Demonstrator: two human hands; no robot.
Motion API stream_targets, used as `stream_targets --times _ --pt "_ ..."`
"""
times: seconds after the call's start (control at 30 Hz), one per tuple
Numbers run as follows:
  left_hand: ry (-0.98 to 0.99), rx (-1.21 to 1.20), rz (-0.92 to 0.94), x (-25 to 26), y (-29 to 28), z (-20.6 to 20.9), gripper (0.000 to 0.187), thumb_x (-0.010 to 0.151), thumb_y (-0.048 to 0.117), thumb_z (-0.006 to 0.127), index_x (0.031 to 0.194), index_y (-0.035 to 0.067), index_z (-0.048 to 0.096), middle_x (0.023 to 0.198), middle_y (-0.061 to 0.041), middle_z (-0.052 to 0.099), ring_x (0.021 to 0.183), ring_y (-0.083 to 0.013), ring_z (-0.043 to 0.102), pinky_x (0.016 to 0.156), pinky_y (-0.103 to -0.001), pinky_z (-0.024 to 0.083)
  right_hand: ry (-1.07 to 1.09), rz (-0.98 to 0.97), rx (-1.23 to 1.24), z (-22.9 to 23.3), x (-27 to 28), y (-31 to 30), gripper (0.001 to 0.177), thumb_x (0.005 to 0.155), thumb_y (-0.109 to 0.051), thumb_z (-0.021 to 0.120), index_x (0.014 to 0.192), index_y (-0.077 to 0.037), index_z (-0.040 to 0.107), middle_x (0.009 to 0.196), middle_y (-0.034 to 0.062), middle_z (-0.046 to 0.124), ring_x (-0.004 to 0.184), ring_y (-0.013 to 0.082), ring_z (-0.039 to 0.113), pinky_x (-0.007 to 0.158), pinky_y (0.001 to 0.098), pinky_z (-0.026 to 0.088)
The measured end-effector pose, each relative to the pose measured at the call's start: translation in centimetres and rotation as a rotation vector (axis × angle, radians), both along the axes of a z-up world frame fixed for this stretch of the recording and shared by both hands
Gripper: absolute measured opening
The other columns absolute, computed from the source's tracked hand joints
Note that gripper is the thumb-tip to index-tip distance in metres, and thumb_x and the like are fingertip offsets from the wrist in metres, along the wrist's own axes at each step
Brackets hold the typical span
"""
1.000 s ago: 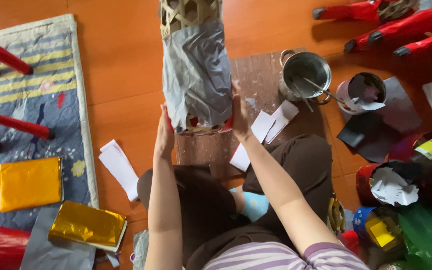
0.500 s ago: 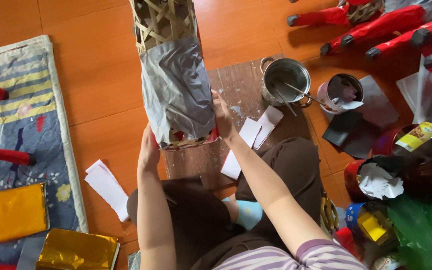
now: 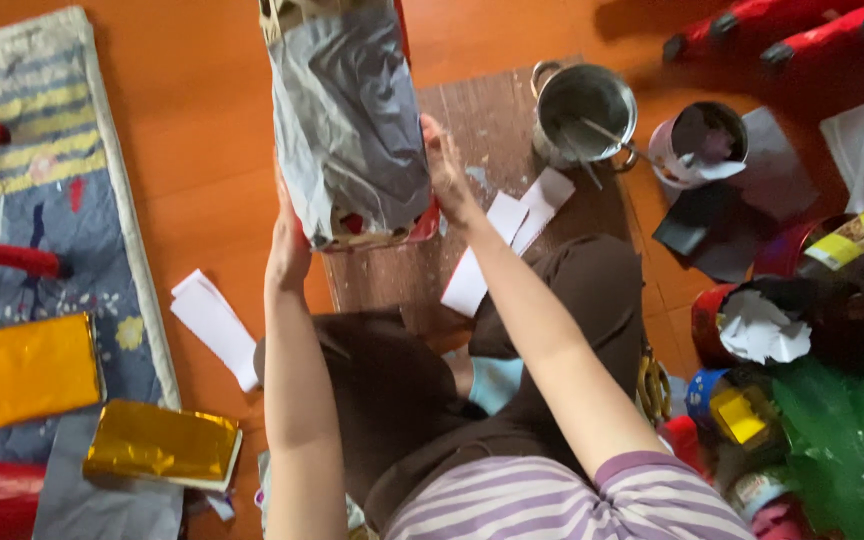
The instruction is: Cut paper strips and apply them to a red-painted structure.
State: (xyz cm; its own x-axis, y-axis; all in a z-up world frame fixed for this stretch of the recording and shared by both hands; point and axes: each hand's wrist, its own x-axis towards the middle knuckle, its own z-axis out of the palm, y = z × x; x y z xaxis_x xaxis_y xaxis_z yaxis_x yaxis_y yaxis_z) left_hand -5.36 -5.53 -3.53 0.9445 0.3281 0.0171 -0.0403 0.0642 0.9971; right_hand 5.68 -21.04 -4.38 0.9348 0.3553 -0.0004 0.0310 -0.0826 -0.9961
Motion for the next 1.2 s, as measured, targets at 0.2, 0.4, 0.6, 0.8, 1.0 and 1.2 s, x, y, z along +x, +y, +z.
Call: stream_targets --times 0.2,0.4,0.6,0.8,1.0,1.2 --pt "0.160 -0.071 0.763 -3.2 4.1 -18.0 0.030 0.103 0.038 0.056 0.128 0.021 0.050 0.117 -0.001 0.053 0.100 -0.0151 0.057 0.082 -0.034 0.049 -0.494 0.029 -0.756 -20.5 1.6 -11.5 0.037 0.095 -0.018 0.058 0.131 -0.015 0.059 0.121 0.0163 0.054 0.105 0.0392 0.057 0.089 0.0528 0.047" --pt "0.292 0.046 0.332 -8.2 -13.8 -23.5 0.013 0.084 0.004 0.074 0.096 0.001 0.069 0.084 -0.013 0.062 0.084 -0.0241 0.063 0.076 -0.034 0.050 -0.373 0.191 -1.310 -22.2 -8.5 -14.0 0.047 0.094 -0.005 0.040 0.139 0.004 0.049 0.146 0.0267 0.043 0.133 0.0404 0.040 0.104 0.0735 0.019" --pt "0.632 0.988 -0.051 -5.8 -19.1 -26.9 0.066 0.071 0.062 0.074 0.109 0.012 0.054 0.105 -0.013 0.058 0.099 -0.0345 0.063 0.077 -0.045 0.055 -0.290 0.412 -1.284 -23.2 -8.3 -14.5 0.048 0.099 -0.010 0.035 0.146 -0.009 0.041 0.156 0.0254 0.028 0.144 0.0415 0.025 0.104 0.0746 0.019" --pt "0.606 1.139 -0.012 -4.8 -18.6 -30.6 0.048 0.068 0.049 0.079 0.095 0.021 0.051 0.095 -0.003 0.055 0.093 -0.0257 0.062 0.073 -0.040 0.055 0.065 0.682 -1.262 -20.7 -6.0 -13.8 0.054 0.094 -0.030 0.055 0.141 -0.052 0.041 0.162 0.0184 0.001 0.148 0.0465 0.003 0.112 0.0681 0.015" --pt "0.577 0.824 0.019 -4.8 -17.4 -32.0 0.038 0.062 0.036 0.084 0.079 0.021 0.055 0.088 -0.006 0.058 0.087 -0.0342 0.066 0.073 -0.048 0.056 -0.464 0.010 -0.851 -16.1 2.9 -17.0 0.019 0.085 -0.020 0.062 0.103 -0.022 0.067 0.106 0.0030 0.063 0.105 0.0278 0.063 0.083 0.0427 0.054" --pt "0.687 0.602 -0.034 -3.9 -16.4 -32.1 0.031 0.070 0.042 0.076 0.081 0.022 0.054 0.071 -0.006 0.067 0.080 -0.0333 0.071 0.071 -0.048 0.055 -0.836 -0.439 -1.363 -21.6 11.7 -23.8 0.007 0.077 -0.021 0.065 0.082 -0.017 0.062 0.089 0.0074 0.051 0.086 0.0296 0.056 0.064 0.0457 0.045"
